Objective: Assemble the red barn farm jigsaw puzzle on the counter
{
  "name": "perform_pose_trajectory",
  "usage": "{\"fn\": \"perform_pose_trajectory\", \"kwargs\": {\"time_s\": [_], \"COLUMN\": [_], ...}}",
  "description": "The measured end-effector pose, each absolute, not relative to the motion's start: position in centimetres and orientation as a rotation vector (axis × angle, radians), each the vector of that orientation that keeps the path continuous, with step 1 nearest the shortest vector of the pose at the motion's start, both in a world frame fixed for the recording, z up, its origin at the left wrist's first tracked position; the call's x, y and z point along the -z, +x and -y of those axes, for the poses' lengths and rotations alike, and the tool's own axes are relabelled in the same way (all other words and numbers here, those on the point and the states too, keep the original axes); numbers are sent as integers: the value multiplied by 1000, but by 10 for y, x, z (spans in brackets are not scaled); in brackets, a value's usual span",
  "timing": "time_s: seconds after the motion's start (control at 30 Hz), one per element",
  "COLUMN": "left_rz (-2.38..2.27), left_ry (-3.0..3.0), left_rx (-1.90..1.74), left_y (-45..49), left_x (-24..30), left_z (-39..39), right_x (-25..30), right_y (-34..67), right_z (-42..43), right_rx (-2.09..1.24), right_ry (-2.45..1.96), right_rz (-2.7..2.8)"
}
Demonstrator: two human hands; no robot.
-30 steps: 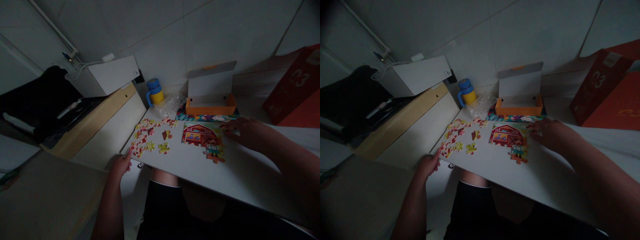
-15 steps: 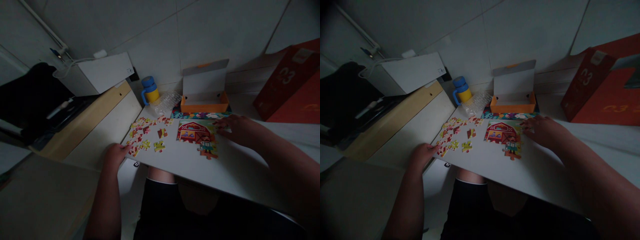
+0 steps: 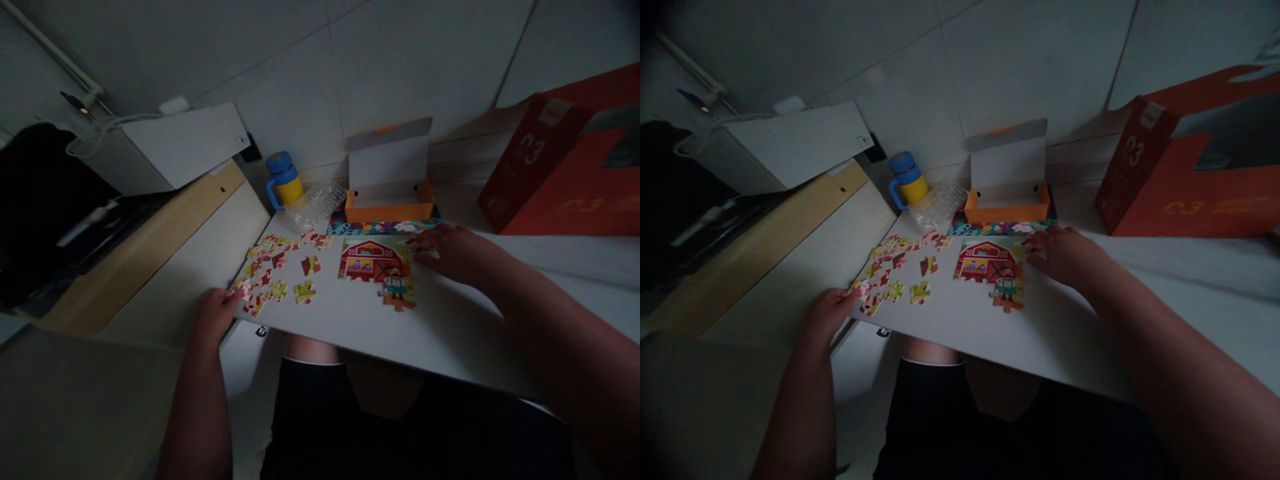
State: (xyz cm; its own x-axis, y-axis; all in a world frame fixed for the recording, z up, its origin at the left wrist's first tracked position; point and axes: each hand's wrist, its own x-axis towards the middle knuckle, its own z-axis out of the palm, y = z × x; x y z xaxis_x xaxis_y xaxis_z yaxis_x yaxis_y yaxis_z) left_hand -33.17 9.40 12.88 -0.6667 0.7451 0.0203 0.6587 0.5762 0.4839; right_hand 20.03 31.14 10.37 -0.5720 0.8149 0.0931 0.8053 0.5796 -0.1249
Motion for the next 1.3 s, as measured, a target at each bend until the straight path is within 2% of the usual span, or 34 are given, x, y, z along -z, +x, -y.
{"fn": "perform_pose_trajectory", "kwargs": {"time_s": [0.07,0.17,0.3,0.4,0.53,0.67,0.8,0.9,1.07,1.3], "left_rz": [-2573,-2413,-1993,-1589,-1278,-1113,-1120,-1247,-1741,-2451], "left_ry": [1174,1073,993,976,1000,1081,1126,1218,1514,1949], "left_rx": [-769,-1084,-1439,-1483,-1280,-1127,-1136,-1142,-1069,-853], "left_y": [-329,-315,-256,-185,-95,-50,-42,-57,-120,-219], "left_x": [-130,-133,-137,-137,-132,-125,-119,-117,-114,-117], "left_z": [-93,-97,-107,-110,-113,-122,-131,-131,-117,-96], "right_x": [-109,-118,-132,-145,-156,-159,-158,-156,-151,-144], "right_y": [198,194,187,180,171,167,172,182,204,206], "right_z": [-308,-304,-295,-283,-264,-254,-260,-272,-293,-301], "right_rx": [-115,-123,-206,-642,-1402,-1743,-1755,-1638,-1202,-1236], "right_ry": [-1376,-1339,-1244,-1029,-658,-558,-661,-817,-1305,-1393], "right_rz": [2683,2624,2358,2280,2298,2222,2261,2333,2525,2530]}}
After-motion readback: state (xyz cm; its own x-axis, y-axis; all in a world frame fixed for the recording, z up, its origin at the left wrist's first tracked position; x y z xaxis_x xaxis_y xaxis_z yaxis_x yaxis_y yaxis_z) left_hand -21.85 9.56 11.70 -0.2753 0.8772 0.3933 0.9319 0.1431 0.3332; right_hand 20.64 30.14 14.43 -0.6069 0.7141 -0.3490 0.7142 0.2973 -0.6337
